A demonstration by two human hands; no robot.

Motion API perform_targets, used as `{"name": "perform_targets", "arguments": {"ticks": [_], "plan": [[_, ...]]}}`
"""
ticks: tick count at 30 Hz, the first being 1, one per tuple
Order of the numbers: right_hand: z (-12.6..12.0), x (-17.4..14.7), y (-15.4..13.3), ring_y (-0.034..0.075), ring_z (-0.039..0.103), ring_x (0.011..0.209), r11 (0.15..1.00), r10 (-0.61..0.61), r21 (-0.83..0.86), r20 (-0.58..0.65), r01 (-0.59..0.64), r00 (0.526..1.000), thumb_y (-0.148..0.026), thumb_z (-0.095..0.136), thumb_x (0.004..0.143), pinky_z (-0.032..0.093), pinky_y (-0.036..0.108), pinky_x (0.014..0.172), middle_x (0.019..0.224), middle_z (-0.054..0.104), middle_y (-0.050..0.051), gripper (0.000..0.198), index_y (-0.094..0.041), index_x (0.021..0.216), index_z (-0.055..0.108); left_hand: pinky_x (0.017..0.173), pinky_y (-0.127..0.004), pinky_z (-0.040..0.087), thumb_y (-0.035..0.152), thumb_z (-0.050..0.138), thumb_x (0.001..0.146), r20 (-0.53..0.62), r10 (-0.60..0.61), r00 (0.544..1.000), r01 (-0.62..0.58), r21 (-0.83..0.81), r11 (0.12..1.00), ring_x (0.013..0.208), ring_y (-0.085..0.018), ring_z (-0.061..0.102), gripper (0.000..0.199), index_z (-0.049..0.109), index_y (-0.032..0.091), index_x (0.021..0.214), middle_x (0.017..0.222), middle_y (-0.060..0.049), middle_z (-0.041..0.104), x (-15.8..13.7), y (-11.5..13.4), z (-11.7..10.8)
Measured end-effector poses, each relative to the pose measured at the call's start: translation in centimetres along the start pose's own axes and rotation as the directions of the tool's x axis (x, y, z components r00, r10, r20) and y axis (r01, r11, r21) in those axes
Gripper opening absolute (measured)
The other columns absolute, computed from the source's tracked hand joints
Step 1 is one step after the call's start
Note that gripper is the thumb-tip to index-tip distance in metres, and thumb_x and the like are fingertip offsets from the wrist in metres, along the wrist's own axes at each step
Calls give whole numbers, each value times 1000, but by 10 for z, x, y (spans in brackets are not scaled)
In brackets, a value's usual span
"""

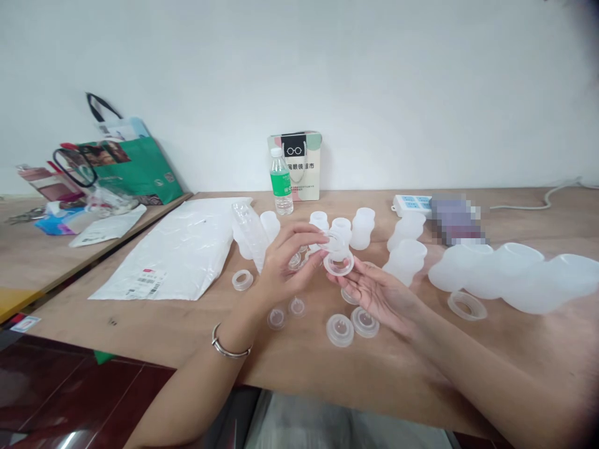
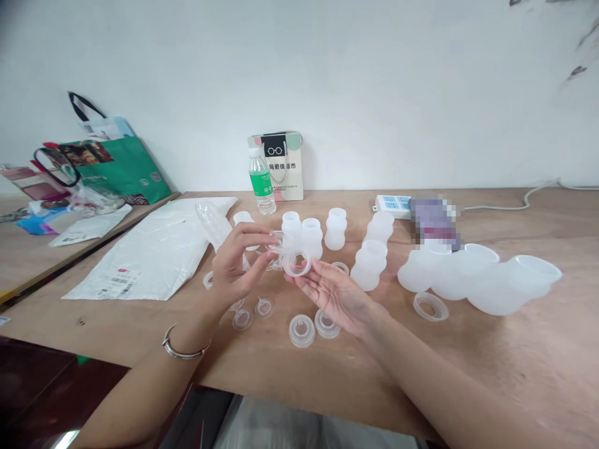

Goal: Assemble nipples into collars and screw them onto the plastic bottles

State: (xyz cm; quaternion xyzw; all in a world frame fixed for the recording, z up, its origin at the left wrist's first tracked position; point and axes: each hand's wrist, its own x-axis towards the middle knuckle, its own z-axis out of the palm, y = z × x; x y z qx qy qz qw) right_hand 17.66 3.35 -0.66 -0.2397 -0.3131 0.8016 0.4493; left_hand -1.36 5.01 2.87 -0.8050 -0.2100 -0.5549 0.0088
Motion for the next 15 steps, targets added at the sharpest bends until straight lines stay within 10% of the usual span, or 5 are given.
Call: {"name": "perform_targets", "arguments": {"ticks": [15], "plan": [[1,-11,6,10,70,92,995,38,85,223,-59,974,-24,65,84,52,15,87,103,71,3,15,-18,98,66,77,-33,53,12,64,79,88,141,986,-141,-9,990,89,-17,63,22,61,17,100,97,-8,62,-7,-1,5]]}}
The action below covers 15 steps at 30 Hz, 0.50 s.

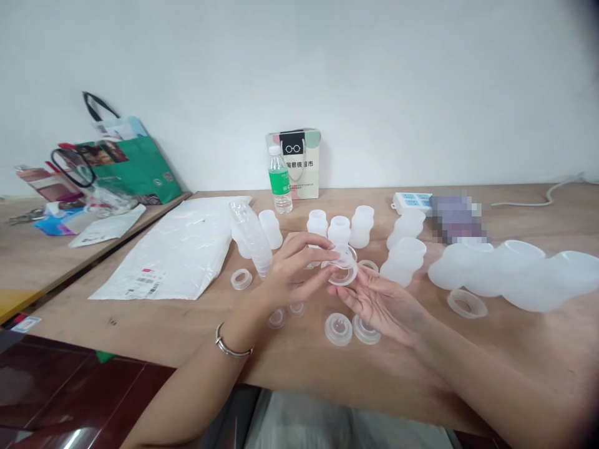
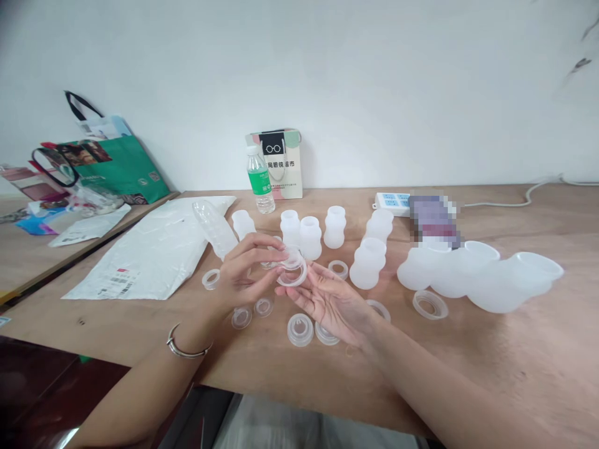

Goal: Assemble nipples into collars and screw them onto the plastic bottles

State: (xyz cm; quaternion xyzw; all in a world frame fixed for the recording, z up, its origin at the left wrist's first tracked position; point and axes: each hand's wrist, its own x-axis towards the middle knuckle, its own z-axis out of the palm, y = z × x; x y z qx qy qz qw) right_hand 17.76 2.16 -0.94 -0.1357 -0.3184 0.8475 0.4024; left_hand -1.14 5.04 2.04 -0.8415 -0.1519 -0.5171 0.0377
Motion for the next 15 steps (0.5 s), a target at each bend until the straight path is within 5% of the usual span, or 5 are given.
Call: {"name": "perform_targets", "arguments": {"ticks": [10,15], "plan": [[5,-2,2,12,66,102,998,-20,-54,-3,19,1000,-31,64,85,52,18,90,103,71,3,21,-20,102,67,78,-35,51,39,67,77,127,70,989,-66,-41,997,91,-20,61,35,61,17,102,100,-11,61,1,-1,-3],[2,-1,4,11,67,97,994,-61,-96,-71,54,996,-34,71,78,53,17,86,99,71,1,22,-23,97,68,77,-34,52,36,67,78,130,50,990,-46,-28,999,92,-20,61,32,58,19,104,101,-10,60,2,0,-2]]}}
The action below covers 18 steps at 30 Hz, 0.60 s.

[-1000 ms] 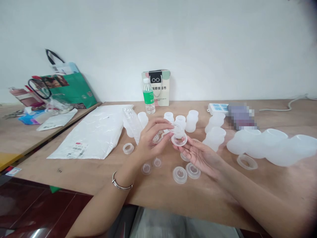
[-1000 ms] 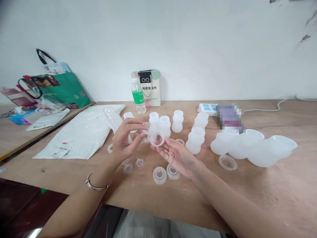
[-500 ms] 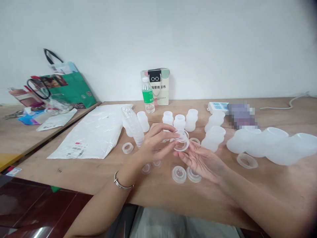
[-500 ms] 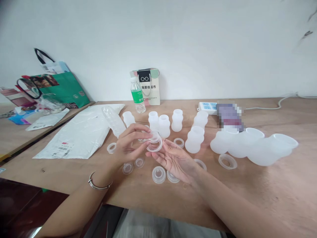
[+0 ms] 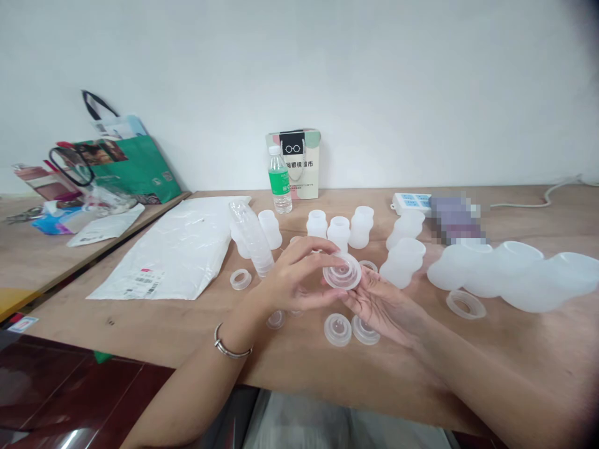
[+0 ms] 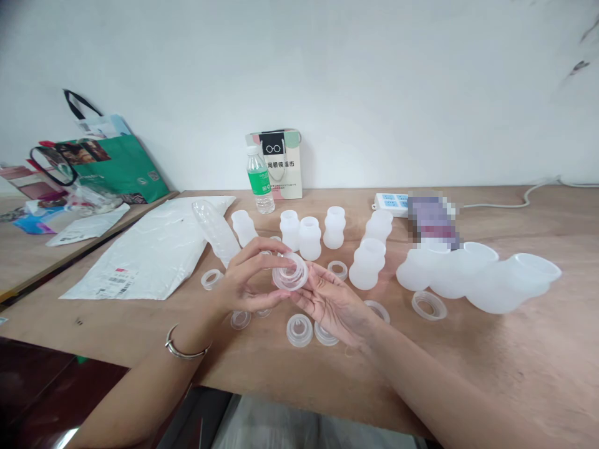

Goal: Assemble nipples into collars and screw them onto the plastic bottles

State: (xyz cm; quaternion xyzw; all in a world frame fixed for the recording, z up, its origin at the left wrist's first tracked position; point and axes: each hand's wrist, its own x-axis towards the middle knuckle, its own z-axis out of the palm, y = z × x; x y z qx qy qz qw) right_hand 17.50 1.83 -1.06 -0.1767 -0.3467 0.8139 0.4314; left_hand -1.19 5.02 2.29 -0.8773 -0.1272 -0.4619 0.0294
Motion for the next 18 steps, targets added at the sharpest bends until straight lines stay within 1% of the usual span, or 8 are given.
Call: {"name": "perform_targets", "arguments": {"ticks": [4,6,8,12,16,18], "plan": [[-1,0,0,11,67,95,1000,-26,-8,1,26,1000,-26,72,77,54,18,84,98,71,0,15,-24,92,69,77,-33,52,31,69,77,5,-21,1000,21,-3,1000,93,-19,61,33,57,20,105,102,-9,60,0,1,0],[0,0,0,10,67,92,999,-31,-22,-8,31,999,-23,73,76,54,19,83,97,71,0,17,-24,92,69,78,-33,52,31,70,76,-1,-22,1000,22,-9,1000,93,-19,61,34,57,20,105,101,-8,60,0,1,1],[2,0,0,10,67,89,998,-45,-46,-42,43,998,-23,74,74,54,18,80,95,71,0,19,-24,93,70,77,-32,53,31,70,76,2,-14,1000,14,-16,1000,93,-18,61,34,56,20,105,101,-8,59,1,2,1],[3,1,3,11,67,85,992,-80,-102,-118,68,990,-23,78,70,54,17,74,90,71,0,20,-22,88,70,77,-32,55,33,72,75,23,-5,1000,6,-59,998,93,-18,60,37,55,17,104,100,-10,58,3,4,4],[2,1,5,12,66,79,985,-114,-149,-157,90,981,-26,80,66,54,21,70,87,71,1,26,-21,89,69,79,-33,55,29,71,76,25,-35,999,37,-118,992,94,-18,61,33,55,18,102,101,-10,59,5,6,5],[2,1,4,11,65,74,978,-139,-179,-155,110,978,-27,81,65,53,21,68,81,70,0,24,-21,85,68,79,-34,56,28,71,76,13,-45,999,47,-135,990,95,-19,62,33,53,19,103,101,-9,59,5,8,6]]}}
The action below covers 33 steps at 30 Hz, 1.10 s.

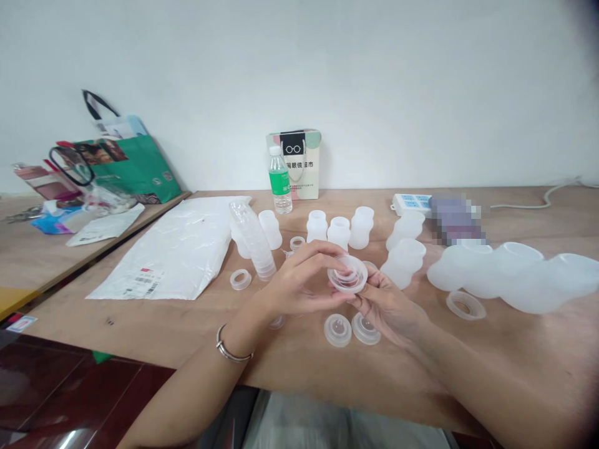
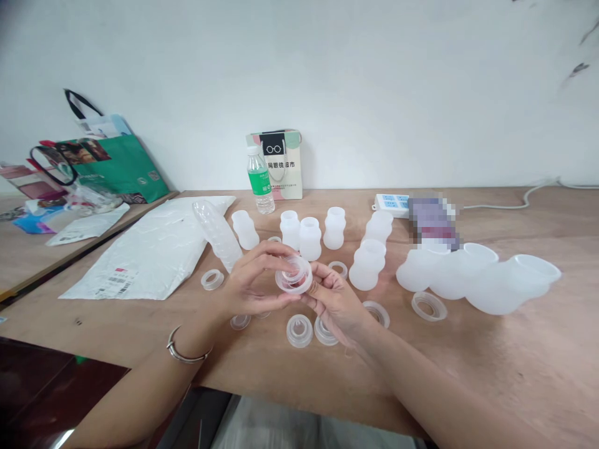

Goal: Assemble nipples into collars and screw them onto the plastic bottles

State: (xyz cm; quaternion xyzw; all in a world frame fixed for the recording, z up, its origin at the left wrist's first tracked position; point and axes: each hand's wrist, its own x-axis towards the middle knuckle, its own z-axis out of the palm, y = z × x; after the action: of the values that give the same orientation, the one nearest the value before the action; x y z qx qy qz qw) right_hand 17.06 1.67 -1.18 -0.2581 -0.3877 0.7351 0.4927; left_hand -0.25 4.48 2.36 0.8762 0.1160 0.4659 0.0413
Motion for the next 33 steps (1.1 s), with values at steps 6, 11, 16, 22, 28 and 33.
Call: {"name": "perform_targets", "arguments": {"ticks": [6,11,16,22,28,33], "plan": [[0,2,-6,13,59,67,989,-73,-124,35,77,997,-35,83,60,49,23,62,67,65,0,26,-19,71,65,80,-35,55,21,75,70,-90,26,996,-32,-66,997,96,-20,62,47,48,22,108,105,-9,60,-2,6,5],[0,4,-7,10,53,61,975,-90,-200,20,93,996,-33,84,59,44,22,58,64,61,-2,27,-19,70,64,82,-37,51,25,71,73,99,-227,969,238,-121,964,94,-19,57,61,41,23,126,103,-7,56,2,12,0],[2,3,-5,9,53,58,974,-100,-200,64,111,993,-36,80,66,44,22,57,63,61,-2,25,-19,71,63,78,-33,48,30,74,71,147,-268,952,289,-147,946,89,-18,55,41,53,22,105,96,-5,57,6,11,-9],[-2,5,-5,9,51,51,964,-124,-229,68,137,990,-38,77,70,40,23,52,58,60,-3,28,-19,70,57,69,-29,44,36,75,71,45,-243,969,243,-13,970,79,-16,50,40,53,19,101,86,-3,56,2,5,-6],[-2,7,-4,7,45,47,952,-103,-282,66,118,992,-39,80,64,34,21,47,52,54,-5,32,-18,64,55,65,-29,43,38,75,71,86,-176,981,178,-22,984,73,-14,49,41,53,19,100,83,-2,57,0,12,-4],[-2,8,-3,6,44,49,961,-84,-259,57,96,995,-36,81,63,33,20,48,56,57,-5,31,-18,65,57,66,-29,44,37,76,69,141,-174,975,183,-57,981,73,-14,48,44,53,19,102,82,-2,57,-2,14,-6]]}}
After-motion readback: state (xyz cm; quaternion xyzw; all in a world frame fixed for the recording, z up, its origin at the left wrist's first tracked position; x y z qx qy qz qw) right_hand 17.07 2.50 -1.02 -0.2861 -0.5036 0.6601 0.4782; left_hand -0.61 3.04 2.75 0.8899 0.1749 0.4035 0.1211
